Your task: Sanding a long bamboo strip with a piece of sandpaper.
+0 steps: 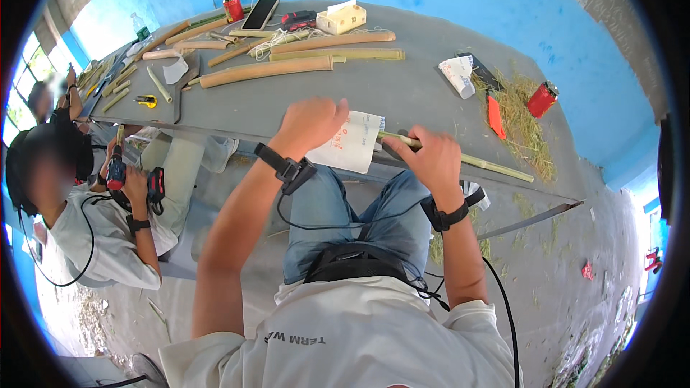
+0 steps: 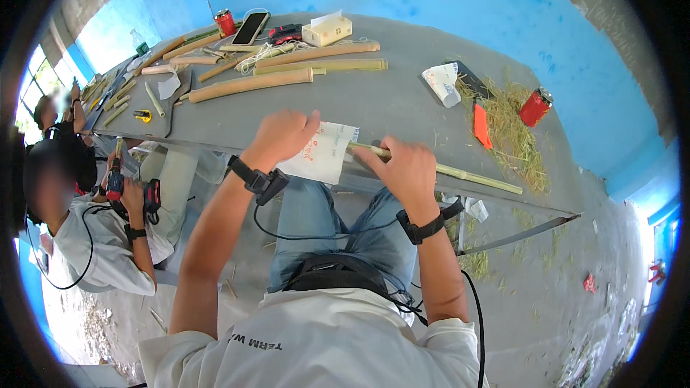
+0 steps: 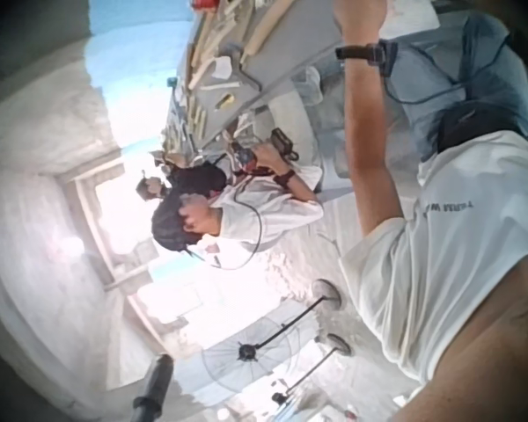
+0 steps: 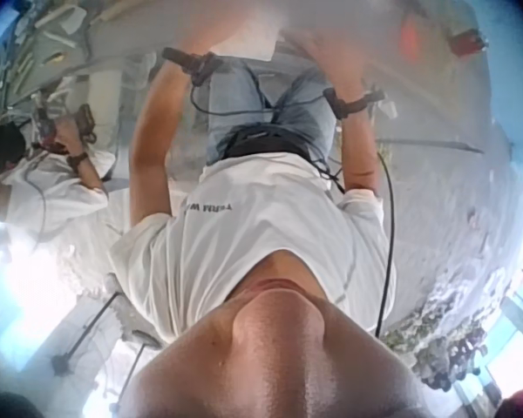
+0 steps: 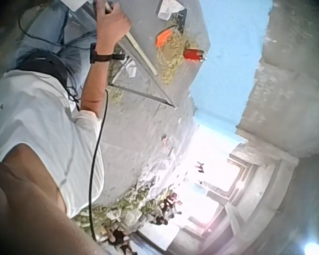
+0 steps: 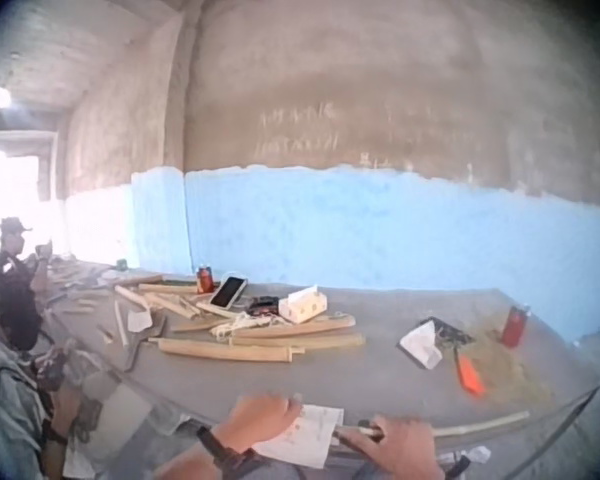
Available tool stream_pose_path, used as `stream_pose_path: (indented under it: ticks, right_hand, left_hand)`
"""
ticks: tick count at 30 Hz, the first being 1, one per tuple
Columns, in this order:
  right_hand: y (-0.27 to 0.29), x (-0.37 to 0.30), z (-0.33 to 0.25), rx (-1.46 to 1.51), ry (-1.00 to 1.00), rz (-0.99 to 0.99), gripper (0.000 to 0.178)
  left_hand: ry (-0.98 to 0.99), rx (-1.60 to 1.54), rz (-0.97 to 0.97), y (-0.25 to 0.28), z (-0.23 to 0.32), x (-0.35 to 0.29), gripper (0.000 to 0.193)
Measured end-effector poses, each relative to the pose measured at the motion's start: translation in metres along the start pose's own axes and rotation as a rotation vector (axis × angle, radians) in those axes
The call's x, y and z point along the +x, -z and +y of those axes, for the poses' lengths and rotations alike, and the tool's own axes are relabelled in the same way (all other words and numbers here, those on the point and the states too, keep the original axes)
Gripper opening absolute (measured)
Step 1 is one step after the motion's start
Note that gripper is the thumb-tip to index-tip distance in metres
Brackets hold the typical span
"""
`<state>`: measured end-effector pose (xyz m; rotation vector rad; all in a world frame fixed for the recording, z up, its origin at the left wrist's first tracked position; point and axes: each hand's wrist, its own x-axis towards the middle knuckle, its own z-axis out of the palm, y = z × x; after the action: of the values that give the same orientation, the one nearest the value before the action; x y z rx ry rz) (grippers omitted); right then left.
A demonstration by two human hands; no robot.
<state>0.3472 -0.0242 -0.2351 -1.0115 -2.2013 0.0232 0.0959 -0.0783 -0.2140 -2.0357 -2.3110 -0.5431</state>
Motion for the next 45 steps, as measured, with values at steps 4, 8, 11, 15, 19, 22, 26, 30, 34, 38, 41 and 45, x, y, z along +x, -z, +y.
stream_pose_path:
  ticks: [4,8,11,15,19,22,26,30,34,38,41,45]
  right_hand:
    - [-0.001,0.001,0.001,-0.041,0.031,0.069,0.054]
    - [-0.001,0.001,0.001,-0.024,0.036,0.053,0.052]
    - [0.0,0.0,0.001,-0.031,0.026,0.049,0.051]
    - [0.0,0.0,0.001,-0.014,0.03,0.047,0.051]
    - [0.0,0.0,0.0,-0.061,0.031,0.033,0.052]
    - [-0.001,0.001,-0.001,-0.072,0.02,0.003,0.054]
    - [-0.002,0.002,-0.003,-0.098,0.024,-0.001,0.056]
    - [-0.002,0.002,-0.004,-0.076,0.008,-0.003,0.057]
    - [-0.002,0.001,-0.005,-0.067,0.036,0.025,0.054]
    - [-0.003,0.001,-0.006,-0.05,-0.021,0.035,0.051]
    - [-0.004,0.001,-0.007,-0.047,0.028,0.139,0.049]
    - [-0.004,0.0,-0.007,-0.04,-0.044,0.085,0.047]
  left_hand:
    - [-0.088,-0.028,-0.011,0.008,-0.013,0.008,0.062]
    - [-0.066,0.01,-0.06,0.013,-0.025,0.011,0.062]
    - [-0.094,0.011,-0.006,0.011,-0.027,0.009,0.062]
    - [-0.044,0.1,0.147,-0.002,-0.021,-0.001,0.062]
    - [-0.155,0.15,0.278,-0.012,-0.009,-0.009,0.057]
    - [-0.075,0.07,0.268,-0.016,0.003,-0.012,0.059]
    - [-0.133,0.159,0.377,-0.019,0.022,-0.01,0.059]
    - [-0.149,0.01,0.449,-0.026,0.034,-0.008,0.055]
    - [-0.122,-0.03,0.433,-0.031,0.035,-0.009,0.054]
    - [-0.127,-0.01,0.444,-0.031,0.032,-0.008,0.054]
    - [-0.13,0.015,0.436,-0.03,0.033,-0.007,0.054]
    - [-0.123,0.037,0.401,-0.028,0.034,-0.008,0.055]
